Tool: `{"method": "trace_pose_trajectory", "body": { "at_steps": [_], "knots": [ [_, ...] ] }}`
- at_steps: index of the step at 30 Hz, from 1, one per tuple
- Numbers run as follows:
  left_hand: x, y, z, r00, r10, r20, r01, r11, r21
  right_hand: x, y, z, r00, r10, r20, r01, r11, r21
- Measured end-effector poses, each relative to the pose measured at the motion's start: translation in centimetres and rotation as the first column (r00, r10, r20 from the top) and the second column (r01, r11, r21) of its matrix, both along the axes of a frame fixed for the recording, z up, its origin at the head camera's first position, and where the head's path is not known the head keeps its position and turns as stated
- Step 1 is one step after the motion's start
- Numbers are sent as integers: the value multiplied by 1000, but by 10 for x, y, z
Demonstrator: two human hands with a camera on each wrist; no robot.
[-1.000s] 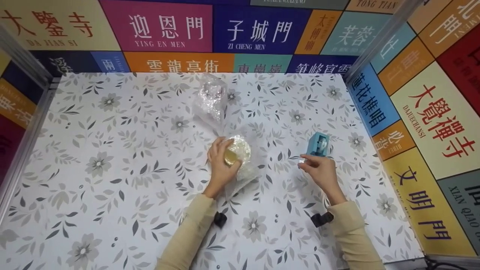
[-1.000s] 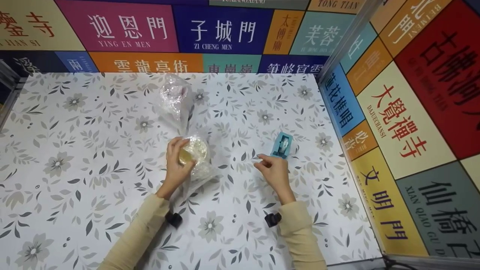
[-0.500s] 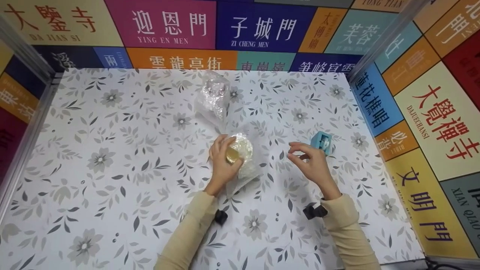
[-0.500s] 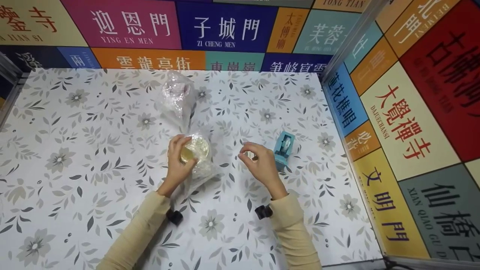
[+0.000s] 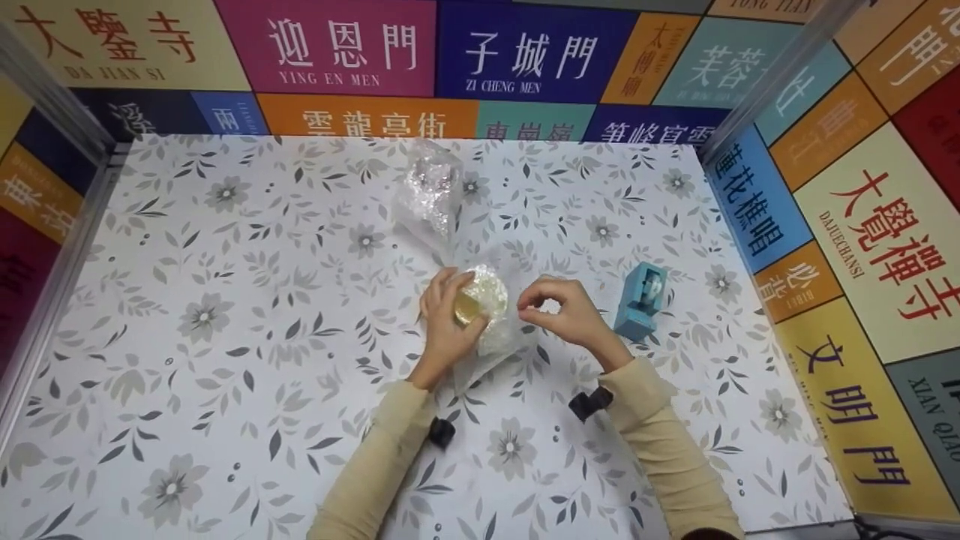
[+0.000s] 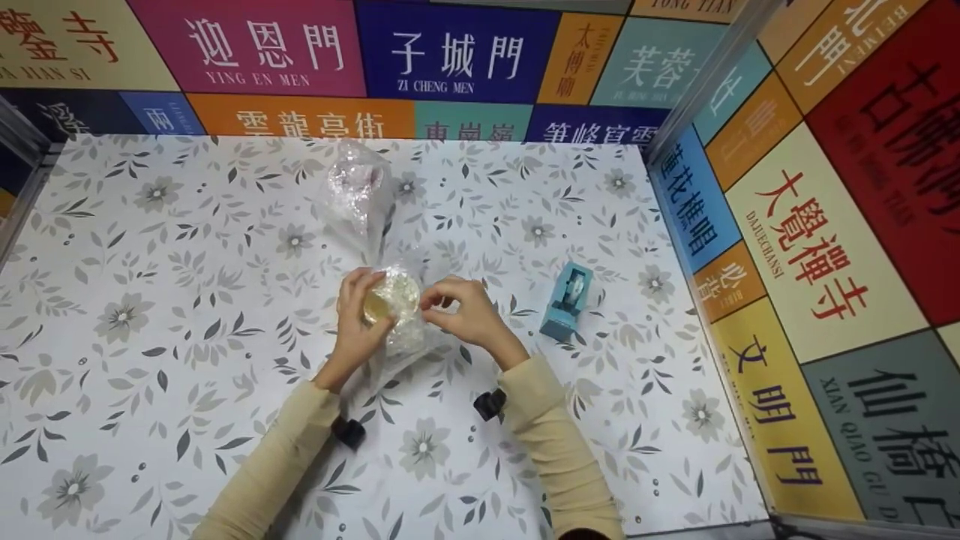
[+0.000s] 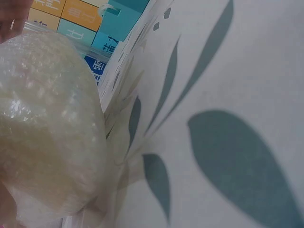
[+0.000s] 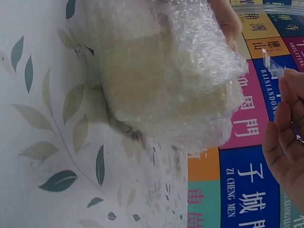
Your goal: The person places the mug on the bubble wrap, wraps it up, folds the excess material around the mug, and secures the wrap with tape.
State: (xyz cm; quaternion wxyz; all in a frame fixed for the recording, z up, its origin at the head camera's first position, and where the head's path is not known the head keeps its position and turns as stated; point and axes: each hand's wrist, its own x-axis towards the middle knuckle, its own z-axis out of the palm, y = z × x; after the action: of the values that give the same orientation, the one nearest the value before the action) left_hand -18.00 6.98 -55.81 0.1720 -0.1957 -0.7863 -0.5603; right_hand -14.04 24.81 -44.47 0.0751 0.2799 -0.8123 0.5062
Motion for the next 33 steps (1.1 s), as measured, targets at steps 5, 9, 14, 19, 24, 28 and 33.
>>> {"method": "trace_pose_trajectory", "body": {
  "at_steps": [5, 9, 14, 19, 24, 28, 33],
  "knots": [
    [0, 1, 0, 1000, -14, -11, 14, 1000, 3, -7, -13, -5, 1000, -27, -9, 27, 999, 25],
    [0, 2, 1, 1000, -17, -25, 17, 1000, 1, -14, -16, -17, 998, -54, -24, 55, 998, 41],
    [0, 2, 1, 999, -28, -27, 28, 1000, -5, -24, -12, -41, 994, -97, -56, 100, 993, 67],
    [-2, 1, 0, 999, -41, -34, 40, 999, -24, -29, -11, -45, 990, -103, -92, 112, 988, 107],
    [-1, 0, 2, 998, -57, -33, 56, 998, -32, -33, -12, -41, 990, -99, -101, 117, 975, 189],
    [0, -1, 4, 999, -49, -17, 48, 998, -37, -37, -15, -37, 994, -64, -90, 86, 960, 266],
    [2, -1, 4, 999, -39, 20, 40, 999, -26, -42, -14, -35, 998, -41, -42, 52, 944, 326]
  ]
}}
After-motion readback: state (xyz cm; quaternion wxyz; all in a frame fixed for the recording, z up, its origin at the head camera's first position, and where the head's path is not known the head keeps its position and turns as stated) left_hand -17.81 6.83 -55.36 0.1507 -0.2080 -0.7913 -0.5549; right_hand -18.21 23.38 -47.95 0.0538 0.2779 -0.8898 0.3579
